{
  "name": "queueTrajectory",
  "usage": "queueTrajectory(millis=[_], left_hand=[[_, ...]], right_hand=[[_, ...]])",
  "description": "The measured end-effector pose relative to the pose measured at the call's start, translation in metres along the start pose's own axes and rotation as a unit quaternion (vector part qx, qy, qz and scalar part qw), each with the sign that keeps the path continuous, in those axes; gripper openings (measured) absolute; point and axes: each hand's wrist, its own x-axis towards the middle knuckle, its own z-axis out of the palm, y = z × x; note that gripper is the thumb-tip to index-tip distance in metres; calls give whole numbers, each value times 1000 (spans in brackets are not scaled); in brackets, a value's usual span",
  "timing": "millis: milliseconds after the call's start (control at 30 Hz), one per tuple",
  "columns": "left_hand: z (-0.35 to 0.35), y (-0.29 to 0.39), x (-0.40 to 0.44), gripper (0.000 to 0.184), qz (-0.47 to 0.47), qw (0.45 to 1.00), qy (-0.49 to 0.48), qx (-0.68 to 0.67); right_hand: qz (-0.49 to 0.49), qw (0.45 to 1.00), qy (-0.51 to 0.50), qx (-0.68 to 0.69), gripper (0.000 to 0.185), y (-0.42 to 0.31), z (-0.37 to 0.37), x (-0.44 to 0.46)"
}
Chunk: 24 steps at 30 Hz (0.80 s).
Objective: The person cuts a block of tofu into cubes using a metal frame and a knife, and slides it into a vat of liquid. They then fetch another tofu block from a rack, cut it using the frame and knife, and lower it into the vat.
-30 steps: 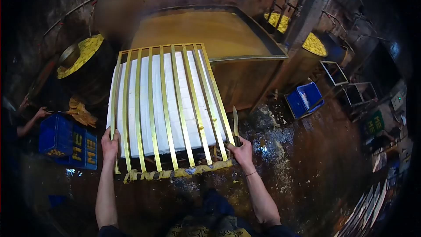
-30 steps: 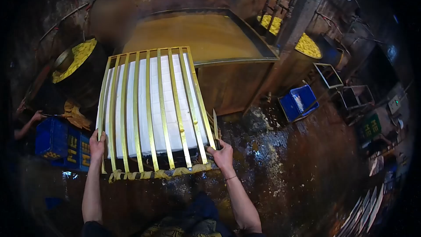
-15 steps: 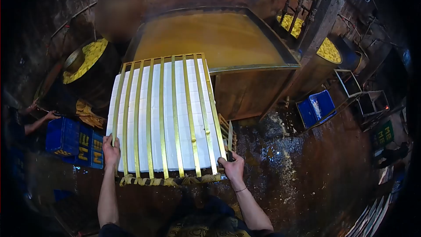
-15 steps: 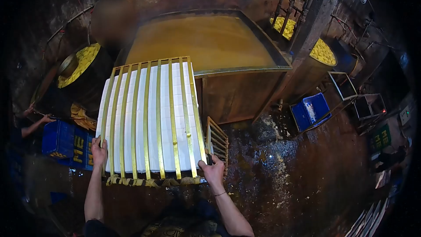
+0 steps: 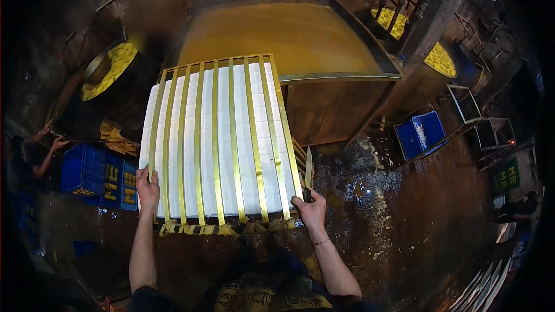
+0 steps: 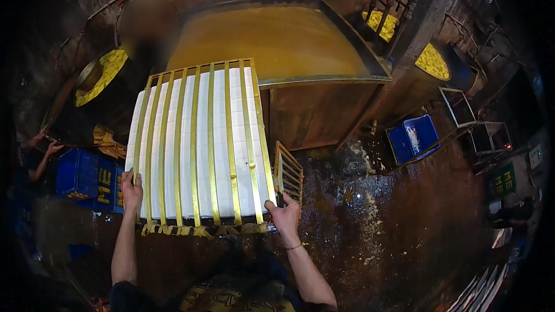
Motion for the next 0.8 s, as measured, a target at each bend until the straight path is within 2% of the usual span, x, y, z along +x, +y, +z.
queueTrajectory(millis=[300,367,400,433,500,567,633,700,733,767,800], left_hand=[[-3,2,-4,30,-24,1000,14,11],[-6,4,-8,33,-16,999,24,37],[-12,14,-16,38,-4,997,52,63],[-16,8,-27,38,-9,997,54,62],[-24,-9,-57,42,18,990,117,82],[-34,-5,-92,38,-95,982,160,18],[-28,-15,-127,28,-270,940,187,-90],[-17,-24,-150,20,-319,880,154,-315],[-26,-1,-148,21,-375,825,135,-399],[-35,20,-144,22,-425,757,122,-482],[-30,10,-150,24,-405,767,125,-483]], right_hand=[[30,999,-24,21,47,4,1,4],[-59,998,-9,30,44,7,3,5],[-10,1000,-15,8,45,-10,2,-1],[-11,1000,-19,5,45,-9,2,-1],[-4,1000,-19,24,45,0,0,2],[-21,999,-17,45,43,17,1,8],[-25,998,-19,47,42,13,1,7],[14,1000,-21,11,34,16,-5,12],[22,1000,1,3,31,31,-7,17],[29,999,-27,13,31,15,-7,12],[6,999,-40,7,29,29,-10,20]])
